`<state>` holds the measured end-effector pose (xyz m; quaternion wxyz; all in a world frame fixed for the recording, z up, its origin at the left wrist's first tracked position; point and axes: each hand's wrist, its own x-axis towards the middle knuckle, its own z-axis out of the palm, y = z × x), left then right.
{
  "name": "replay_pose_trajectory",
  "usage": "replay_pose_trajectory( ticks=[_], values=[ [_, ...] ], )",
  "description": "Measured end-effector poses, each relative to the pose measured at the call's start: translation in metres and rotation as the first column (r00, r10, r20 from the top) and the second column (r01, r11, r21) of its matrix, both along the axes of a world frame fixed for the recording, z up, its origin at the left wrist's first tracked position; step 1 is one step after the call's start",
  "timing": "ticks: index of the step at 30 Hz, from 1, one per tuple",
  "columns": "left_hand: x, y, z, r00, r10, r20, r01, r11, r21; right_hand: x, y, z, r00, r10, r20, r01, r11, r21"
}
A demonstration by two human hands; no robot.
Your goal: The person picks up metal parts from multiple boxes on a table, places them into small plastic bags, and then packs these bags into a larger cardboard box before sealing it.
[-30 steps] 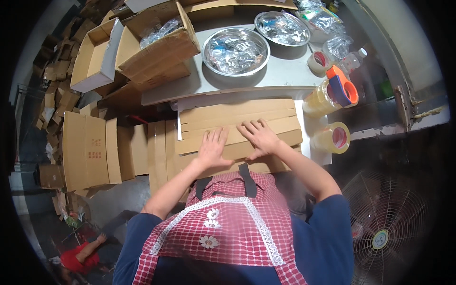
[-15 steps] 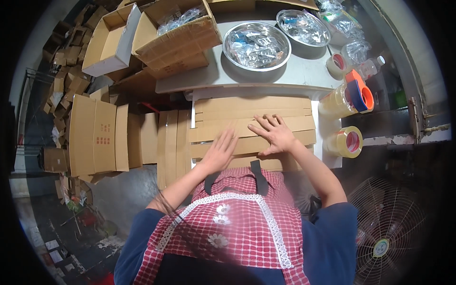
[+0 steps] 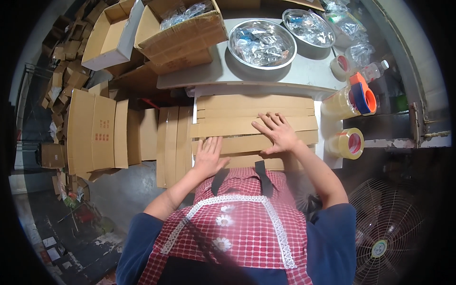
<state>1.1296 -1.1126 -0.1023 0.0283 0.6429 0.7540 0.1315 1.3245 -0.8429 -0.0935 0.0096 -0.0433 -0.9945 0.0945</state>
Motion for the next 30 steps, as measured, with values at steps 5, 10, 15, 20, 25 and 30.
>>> replay_pose_trajectory(
  ticks=[5, 10, 15, 20, 25, 30],
  values=[
    [0.006, 0.013, 0.010, 0.994, 0.100, 0.049, -0.086, 0.968, -0.235, 0.002, 0.004, -0.003, 1.000, 0.024, 0.006, -0.024, 1.000, -0.010],
    [-0.040, -0.002, 0.000, 0.871, 0.058, 0.488, 0.044, 0.980, -0.196, 0.003, 0.010, -0.006, 0.997, 0.070, -0.025, -0.070, 0.998, -0.008],
    [-0.004, 0.071, 0.026, 0.981, -0.195, -0.002, 0.193, 0.970, -0.147, 0.009, 0.008, -0.007, 0.997, 0.071, -0.031, -0.071, 0.997, -0.001],
    [-0.007, 0.079, -0.010, 0.956, -0.283, -0.082, 0.269, 0.951, -0.154, 0.047, 0.035, 0.000, 0.999, -0.009, -0.037, 0.010, 0.999, 0.041],
    [-0.011, 0.089, -0.002, 0.950, -0.301, -0.083, 0.288, 0.947, -0.143, 0.039, 0.043, 0.006, 0.997, -0.030, 0.070, 0.036, 0.996, -0.085],
    [0.005, 0.082, -0.002, 0.956, -0.271, -0.112, 0.253, 0.956, -0.149, 0.055, 0.004, -0.015, 0.982, -0.179, -0.063, 0.184, 0.980, 0.074]
  ],
)
